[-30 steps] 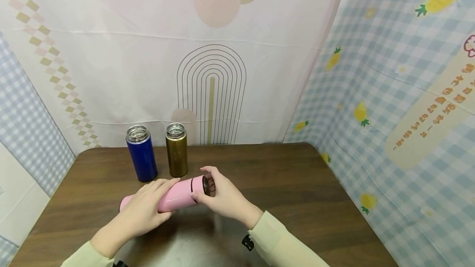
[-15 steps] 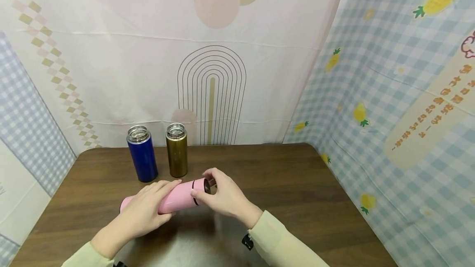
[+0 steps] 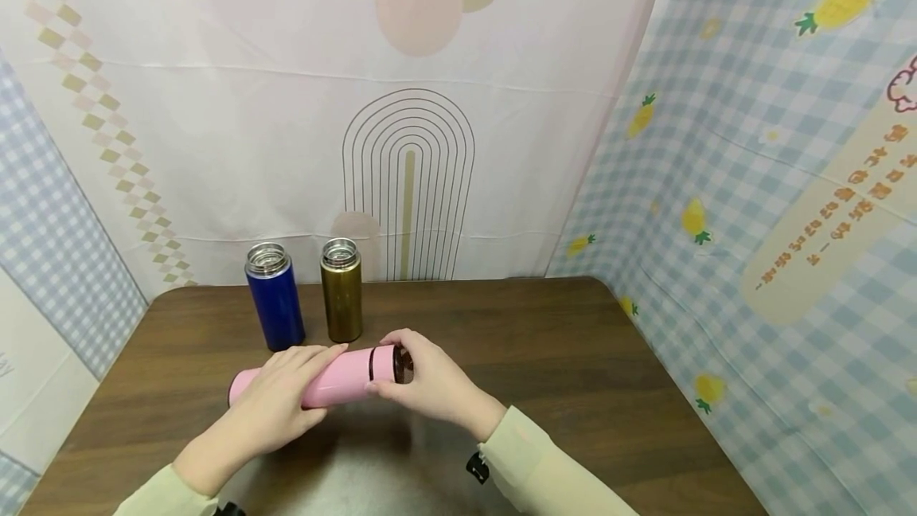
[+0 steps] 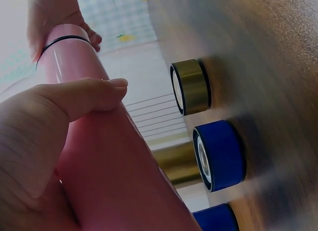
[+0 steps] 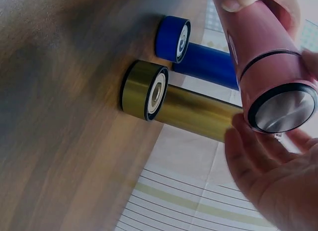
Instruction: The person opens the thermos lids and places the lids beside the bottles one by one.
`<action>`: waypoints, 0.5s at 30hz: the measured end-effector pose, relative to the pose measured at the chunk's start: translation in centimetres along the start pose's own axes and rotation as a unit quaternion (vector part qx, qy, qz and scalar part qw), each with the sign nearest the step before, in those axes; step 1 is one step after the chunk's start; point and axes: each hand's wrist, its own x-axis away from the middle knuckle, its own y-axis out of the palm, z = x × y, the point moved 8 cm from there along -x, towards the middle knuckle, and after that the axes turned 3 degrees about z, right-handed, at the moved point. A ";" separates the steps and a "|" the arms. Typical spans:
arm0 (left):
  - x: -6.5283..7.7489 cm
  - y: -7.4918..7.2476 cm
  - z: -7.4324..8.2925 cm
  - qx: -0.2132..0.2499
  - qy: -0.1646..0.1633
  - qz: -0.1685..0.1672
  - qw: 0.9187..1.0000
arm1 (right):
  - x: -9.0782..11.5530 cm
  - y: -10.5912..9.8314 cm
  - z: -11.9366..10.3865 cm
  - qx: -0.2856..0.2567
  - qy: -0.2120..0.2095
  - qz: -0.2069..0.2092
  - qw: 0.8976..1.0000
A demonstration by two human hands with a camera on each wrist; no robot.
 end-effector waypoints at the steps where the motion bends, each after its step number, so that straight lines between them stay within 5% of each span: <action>1: 0.0 0.0 0.0 0.003 -0.003 -0.001 1.000 | 0.0 0.0 -0.3 0.008 -0.019 0.001 1.000; 6: 0.1 0.1 -0.2 0.012 -0.018 -0.011 1.000 | 0.0 0.2 -0.9 0.022 -0.063 0.001 0.998; 15: 0.0 0.0 0.1 0.001 -0.006 -0.008 1.000 | -0.1 0.0 0.4 0.014 0.032 0.003 0.999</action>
